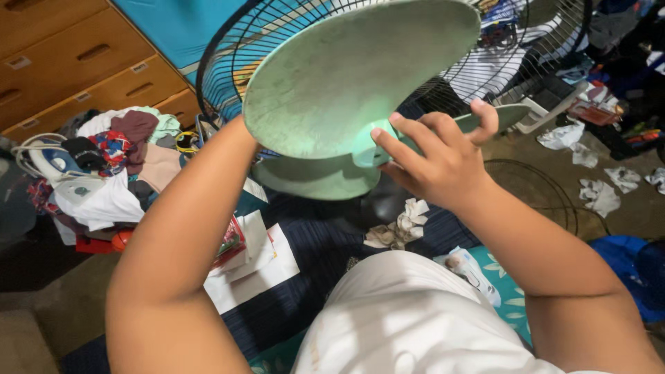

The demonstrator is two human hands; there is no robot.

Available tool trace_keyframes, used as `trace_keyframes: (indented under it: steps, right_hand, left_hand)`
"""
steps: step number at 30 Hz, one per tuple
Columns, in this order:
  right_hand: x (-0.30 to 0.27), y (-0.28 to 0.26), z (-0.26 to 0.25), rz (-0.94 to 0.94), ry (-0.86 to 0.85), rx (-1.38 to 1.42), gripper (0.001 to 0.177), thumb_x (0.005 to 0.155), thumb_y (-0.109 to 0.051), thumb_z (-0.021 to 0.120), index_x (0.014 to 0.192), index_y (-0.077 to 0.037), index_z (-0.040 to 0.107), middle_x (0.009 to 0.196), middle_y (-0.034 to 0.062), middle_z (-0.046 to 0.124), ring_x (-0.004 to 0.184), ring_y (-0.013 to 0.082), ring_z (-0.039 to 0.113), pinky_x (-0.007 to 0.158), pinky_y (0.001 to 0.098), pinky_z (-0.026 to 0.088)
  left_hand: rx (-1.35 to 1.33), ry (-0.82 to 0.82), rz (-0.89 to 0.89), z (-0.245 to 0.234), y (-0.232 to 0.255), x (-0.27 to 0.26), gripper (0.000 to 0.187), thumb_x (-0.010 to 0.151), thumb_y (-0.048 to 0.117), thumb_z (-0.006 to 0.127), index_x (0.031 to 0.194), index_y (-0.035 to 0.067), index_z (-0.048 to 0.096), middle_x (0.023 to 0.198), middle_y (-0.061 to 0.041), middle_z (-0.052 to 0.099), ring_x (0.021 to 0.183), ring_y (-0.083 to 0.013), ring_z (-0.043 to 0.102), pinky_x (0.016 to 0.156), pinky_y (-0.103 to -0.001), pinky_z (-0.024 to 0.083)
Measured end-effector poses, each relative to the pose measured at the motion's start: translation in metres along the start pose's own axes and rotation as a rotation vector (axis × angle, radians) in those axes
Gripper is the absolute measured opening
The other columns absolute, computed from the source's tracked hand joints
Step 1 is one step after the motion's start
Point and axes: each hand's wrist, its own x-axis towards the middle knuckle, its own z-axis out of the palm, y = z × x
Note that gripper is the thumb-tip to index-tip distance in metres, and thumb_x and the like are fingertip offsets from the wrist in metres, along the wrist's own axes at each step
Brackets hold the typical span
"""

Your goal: The person reassembles a standing electric fan by hand. They attach the fan blades to the motor hub, secure the blade nut, then fit and lock the front wire grille onto the fan head.

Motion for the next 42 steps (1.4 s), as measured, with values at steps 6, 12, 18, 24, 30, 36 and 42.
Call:
trace_keyframes:
  steps: [6,12,18,24,30,36,42]
  right_hand:
    - [0.004,0.006,0.002,0.002,0.031,-0.078,0.053,0.086,-0.038,0.087,0.136,-0.027,0.071,0.133,-0.0036,0.067,0.105,0.0169,0.061,0.112,0.0588,0.016]
    - [0.003,0.005,0.007,-0.007,0.042,-0.114,0.05,0.09,-0.041,0.086,0.136,-0.027,0.071,0.133,-0.0037,0.068,0.104,0.0161,0.061,0.112,0.0575,0.017]
    - [0.006,0.005,0.01,-0.044,0.095,-0.15,0.044,0.093,-0.043,0.08,0.134,-0.029,0.073,0.129,-0.0036,0.069,0.099,0.0133,0.062,0.111,0.0571,0.017]
    - [0.006,0.005,0.012,-0.015,0.055,-0.091,0.044,0.095,-0.042,0.084,0.135,-0.028,0.072,0.131,-0.0038,0.07,0.102,0.0155,0.063,0.115,0.0547,0.015]
    - [0.009,0.009,0.015,-0.028,0.083,-0.101,0.046,0.092,-0.041,0.086,0.134,-0.029,0.073,0.128,-0.0042,0.07,0.098,0.0149,0.061,0.115,0.0553,0.014]
    - [0.01,0.008,0.02,0.015,0.078,-0.164,0.042,0.096,-0.038,0.086,0.134,-0.028,0.072,0.13,-0.0054,0.07,0.1,0.0137,0.061,0.115,0.0535,0.014]
    - [0.013,0.008,0.025,0.072,0.092,-0.161,0.044,0.095,-0.041,0.086,0.134,-0.026,0.074,0.128,-0.0057,0.071,0.098,0.0138,0.061,0.109,0.051,0.018]
  left_hand:
    - [-0.008,0.048,0.056,0.019,-0.002,0.036,0.038,0.101,0.021,0.054,0.134,0.004,0.061,0.13,-0.012,0.065,0.118,-0.0233,0.062,0.102,-0.037,0.048]
    - [-0.011,0.087,0.057,0.023,0.0,0.04,0.036,0.101,0.021,0.055,0.132,0.004,0.062,0.127,-0.011,0.067,0.114,-0.022,0.062,0.099,-0.036,0.049]
    - [-0.026,0.111,0.045,0.031,0.0,0.033,0.034,0.101,0.02,0.057,0.129,0.003,0.064,0.123,-0.011,0.068,0.111,-0.0206,0.063,0.097,-0.034,0.05]
    - [-0.065,0.142,0.046,0.036,-0.007,0.029,0.033,0.101,0.02,0.058,0.127,0.002,0.066,0.12,-0.011,0.07,0.108,-0.0193,0.064,0.095,-0.033,0.051]
    - [-0.068,0.183,0.054,0.036,0.0,0.021,0.031,0.101,0.019,0.059,0.125,0.002,0.068,0.116,-0.01,0.071,0.105,-0.018,0.065,0.093,-0.032,0.052]
    - [-0.109,0.173,0.047,0.031,-0.002,0.015,0.03,0.101,0.019,0.06,0.123,0.001,0.069,0.113,-0.01,0.073,0.102,-0.0166,0.066,0.09,-0.031,0.053]
    - [-0.168,0.163,0.025,0.004,0.0,-0.011,0.028,0.101,0.018,0.061,0.12,0.001,0.071,0.109,-0.009,0.074,0.099,-0.0153,0.066,0.088,-0.03,0.054]
